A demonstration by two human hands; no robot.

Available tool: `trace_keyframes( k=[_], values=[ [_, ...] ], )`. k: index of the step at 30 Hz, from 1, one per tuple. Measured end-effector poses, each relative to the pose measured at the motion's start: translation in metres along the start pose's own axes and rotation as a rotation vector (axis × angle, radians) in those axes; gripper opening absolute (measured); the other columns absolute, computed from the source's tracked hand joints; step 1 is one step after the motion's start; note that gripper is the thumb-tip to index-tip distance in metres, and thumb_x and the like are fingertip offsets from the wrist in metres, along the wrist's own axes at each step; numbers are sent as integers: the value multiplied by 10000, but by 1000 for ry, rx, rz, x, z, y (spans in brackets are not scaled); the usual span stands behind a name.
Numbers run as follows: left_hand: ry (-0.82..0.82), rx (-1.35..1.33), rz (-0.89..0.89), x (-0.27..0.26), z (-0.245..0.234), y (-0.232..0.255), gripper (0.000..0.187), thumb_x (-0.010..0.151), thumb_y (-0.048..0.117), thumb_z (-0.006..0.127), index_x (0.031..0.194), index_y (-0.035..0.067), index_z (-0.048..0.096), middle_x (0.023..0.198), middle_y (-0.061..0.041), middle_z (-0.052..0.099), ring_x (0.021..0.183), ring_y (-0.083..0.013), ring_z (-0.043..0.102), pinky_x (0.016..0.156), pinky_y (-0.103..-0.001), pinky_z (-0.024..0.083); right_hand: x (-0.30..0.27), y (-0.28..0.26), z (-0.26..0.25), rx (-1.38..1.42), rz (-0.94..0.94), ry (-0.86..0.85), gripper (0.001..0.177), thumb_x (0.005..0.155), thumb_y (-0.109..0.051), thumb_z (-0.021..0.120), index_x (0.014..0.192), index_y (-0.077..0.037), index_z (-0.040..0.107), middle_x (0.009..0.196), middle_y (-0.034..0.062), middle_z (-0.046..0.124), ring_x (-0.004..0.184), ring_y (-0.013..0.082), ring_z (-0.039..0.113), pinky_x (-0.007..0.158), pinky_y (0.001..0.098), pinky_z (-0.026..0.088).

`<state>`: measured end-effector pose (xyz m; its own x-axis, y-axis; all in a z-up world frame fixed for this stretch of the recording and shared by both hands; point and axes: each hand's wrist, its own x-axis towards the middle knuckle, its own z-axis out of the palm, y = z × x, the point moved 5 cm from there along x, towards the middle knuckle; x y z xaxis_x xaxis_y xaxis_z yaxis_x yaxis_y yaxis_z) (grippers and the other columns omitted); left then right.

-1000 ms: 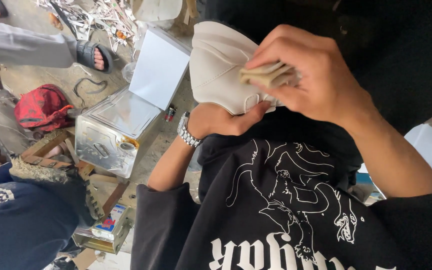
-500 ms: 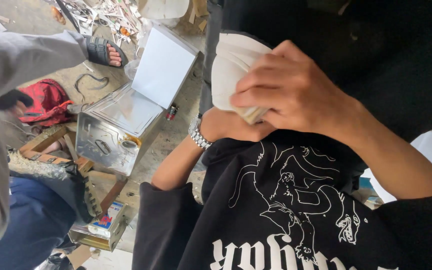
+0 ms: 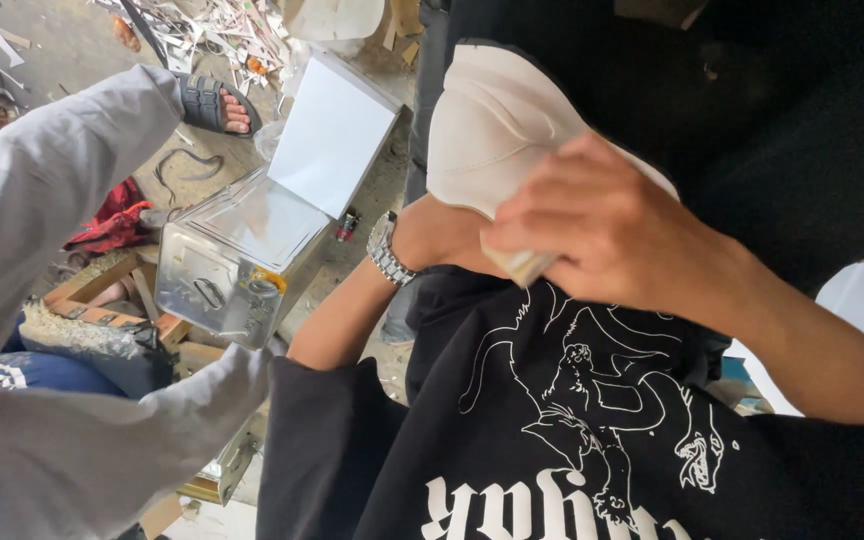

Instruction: Cleaning a white shoe by applying liquid to a sponge and scrubbing the shoe's surface.

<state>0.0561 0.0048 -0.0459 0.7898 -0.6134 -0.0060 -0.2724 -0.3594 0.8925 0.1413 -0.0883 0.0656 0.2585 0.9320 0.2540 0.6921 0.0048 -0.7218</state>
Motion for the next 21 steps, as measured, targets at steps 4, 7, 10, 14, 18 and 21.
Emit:
trace_keyframes(
  k=[4,7,10,14,18,21],
  values=[
    [162,106,-55,5,-19,14,476,844,527,689,1015,86,633,1051,-129,640,1057,-359,595,942,-443,462,-10,2,5,-54,-46,107,384,757,151,717,1104,-14,738,1065,84,703,957,257,626,848,427,426],
    [187,140,-36,15,-29,28,395,849,507,659,812,114,636,820,-102,639,893,-341,610,861,-441,480,-13,6,3,-23,-14,260,334,785,180,652,1077,46,739,1063,127,702,935,330,596,817,471,428],
    [94,227,39,5,0,14,328,898,446,601,745,176,497,683,-25,466,722,-244,473,721,-399,382,-23,0,-3,60,-7,204,276,869,110,672,1096,-25,752,1085,64,718,918,286,610,830,440,398],
    [171,132,-137,27,-45,73,692,860,611,688,1226,25,662,1286,-167,651,1241,-393,577,1131,-420,429,-49,12,-33,357,175,360,222,918,-87,558,992,65,701,1017,237,719,917,340,692,835,419,527],
    [-87,415,-266,23,-22,84,1071,947,807,722,1649,170,224,1734,-108,218,1613,-385,122,1324,-577,37,-67,10,-46,266,337,548,174,962,31,750,1025,111,609,1037,293,631,983,403,645,927,453,539],
    [-41,520,-252,28,-8,81,1090,932,848,687,1626,121,265,1700,-143,220,1599,-390,199,1346,-513,203,-63,6,-28,395,190,584,238,850,-53,796,999,-18,614,1020,165,675,928,306,704,866,374,606]
  ],
)
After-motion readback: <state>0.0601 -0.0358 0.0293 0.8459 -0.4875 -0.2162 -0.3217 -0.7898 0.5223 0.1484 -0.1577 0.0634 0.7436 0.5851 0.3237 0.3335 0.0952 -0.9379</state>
